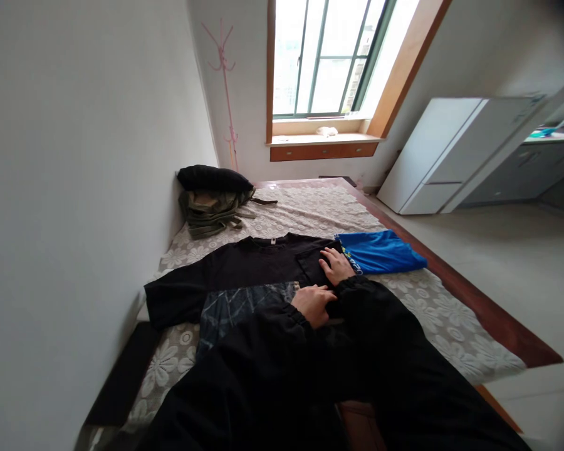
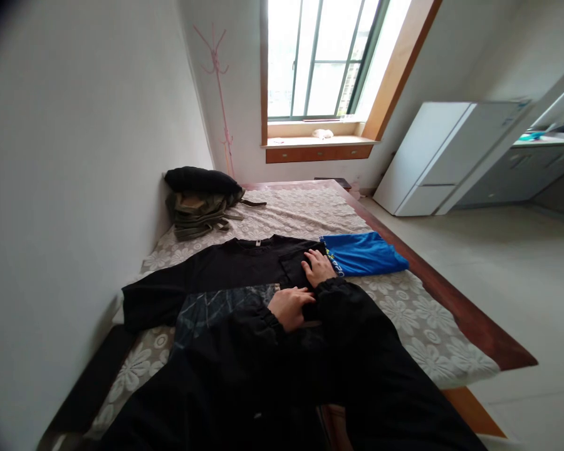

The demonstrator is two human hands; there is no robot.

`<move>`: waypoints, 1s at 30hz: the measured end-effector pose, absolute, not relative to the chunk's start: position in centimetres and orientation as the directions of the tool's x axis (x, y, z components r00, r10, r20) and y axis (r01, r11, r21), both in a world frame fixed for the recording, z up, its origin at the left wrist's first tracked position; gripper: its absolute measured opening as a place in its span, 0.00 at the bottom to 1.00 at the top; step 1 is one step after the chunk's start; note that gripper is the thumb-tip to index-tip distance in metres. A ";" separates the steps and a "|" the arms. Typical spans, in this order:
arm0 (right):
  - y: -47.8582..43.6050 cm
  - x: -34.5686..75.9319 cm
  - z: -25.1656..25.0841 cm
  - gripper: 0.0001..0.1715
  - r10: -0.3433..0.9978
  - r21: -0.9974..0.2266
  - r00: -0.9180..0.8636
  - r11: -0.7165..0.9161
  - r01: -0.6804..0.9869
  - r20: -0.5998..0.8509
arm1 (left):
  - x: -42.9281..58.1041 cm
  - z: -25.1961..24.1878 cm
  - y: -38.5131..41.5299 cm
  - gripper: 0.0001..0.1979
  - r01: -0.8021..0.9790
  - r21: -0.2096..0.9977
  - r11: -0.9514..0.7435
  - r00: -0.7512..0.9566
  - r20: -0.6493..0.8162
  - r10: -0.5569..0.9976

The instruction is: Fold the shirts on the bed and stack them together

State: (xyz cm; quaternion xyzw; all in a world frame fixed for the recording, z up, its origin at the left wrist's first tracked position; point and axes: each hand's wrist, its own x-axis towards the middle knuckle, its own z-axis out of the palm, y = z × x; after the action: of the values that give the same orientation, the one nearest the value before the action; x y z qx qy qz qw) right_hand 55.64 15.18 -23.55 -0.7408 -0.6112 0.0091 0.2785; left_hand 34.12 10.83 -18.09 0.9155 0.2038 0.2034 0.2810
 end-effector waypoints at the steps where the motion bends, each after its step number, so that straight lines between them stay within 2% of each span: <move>1: 15.2 55.5 -23.8 0.26 0.915 -0.378 0.250 -0.121 0.918 0.316 | 32.7 -18.0 10.4 0.26 0.274 0.622 -0.733 0.819 0.249 0.517; 4: 15.1 55.2 -24.2 0.30 0.917 -0.269 0.277 -0.201 0.942 0.285 | 26.8 -17.6 8.6 0.27 0.305 0.755 -0.580 0.710 0.226 0.667; 7: 14.8 54.9 -23.5 0.32 0.910 -0.262 0.300 -0.226 0.938 0.288 | 19.6 -17.2 6.2 0.20 0.246 0.924 -0.293 0.404 0.177 0.897; 8: 14.6 54.8 -23.1 0.32 0.909 -0.273 0.283 -0.201 0.941 0.306 | 17.2 -17.0 5.4 0.19 0.176 0.968 -0.179 0.256 0.131 0.958; 10: 14.1 54.3 -22.0 0.30 0.916 -0.299 0.169 -0.056 0.953 0.365 | 13.0 -16.7 4.0 0.20 -0.079 0.997 -0.003 -0.034 0.000 0.999; 13: 13.6 53.4 -21.0 0.22 0.898 -0.312 -0.108 0.258 0.914 0.426 | 8.6 -16.1 2.8 0.16 -0.448 0.888 0.103 -0.251 -0.235 0.939; 16: 13.8 52.9 -20.9 0.18 0.902 -0.331 -0.214 0.346 0.878 0.376 | 6.6 -15.2 2.9 0.13 -0.612 0.770 0.180 -0.254 -0.407 0.877; 19: 15.2 53.6 -20.6 0.23 0.957 -0.285 -0.184 0.244 0.927 0.222 | 6.1 -14.2 3.6 0.15 -0.674 0.702 0.231 -0.196 -0.472 0.860; 21: 16.6 54.3 -20.0 0.27 0.979 -0.226 -0.134 0.168 0.960 0.156 | 6.0 -13.8 4.1 0.17 -0.699 0.674 0.240 -0.150 -0.466 0.872; 23: 18.0 55.0 -19.2 0.27 0.987 -0.188 -0.078 0.105 0.977 0.143 | 6.1 -13.7 4.5 0.18 -0.717 0.657 0.236 -0.112 -0.442 0.890; 30: 20.4 55.9 -18.2 0.11 0.990 -0.122 0.074 -0.060 0.991 0.117 | 6.5 -14.4 6.0 0.21 -0.755 0.608 0.243 -0.032 -0.405 0.914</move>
State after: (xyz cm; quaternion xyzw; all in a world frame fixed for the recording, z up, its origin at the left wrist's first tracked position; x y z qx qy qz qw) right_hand 55.88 20.36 -18.18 -0.7280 -0.6803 -0.0011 0.0848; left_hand 6.48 6.00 -14.43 0.1027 0.3850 0.6064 0.6881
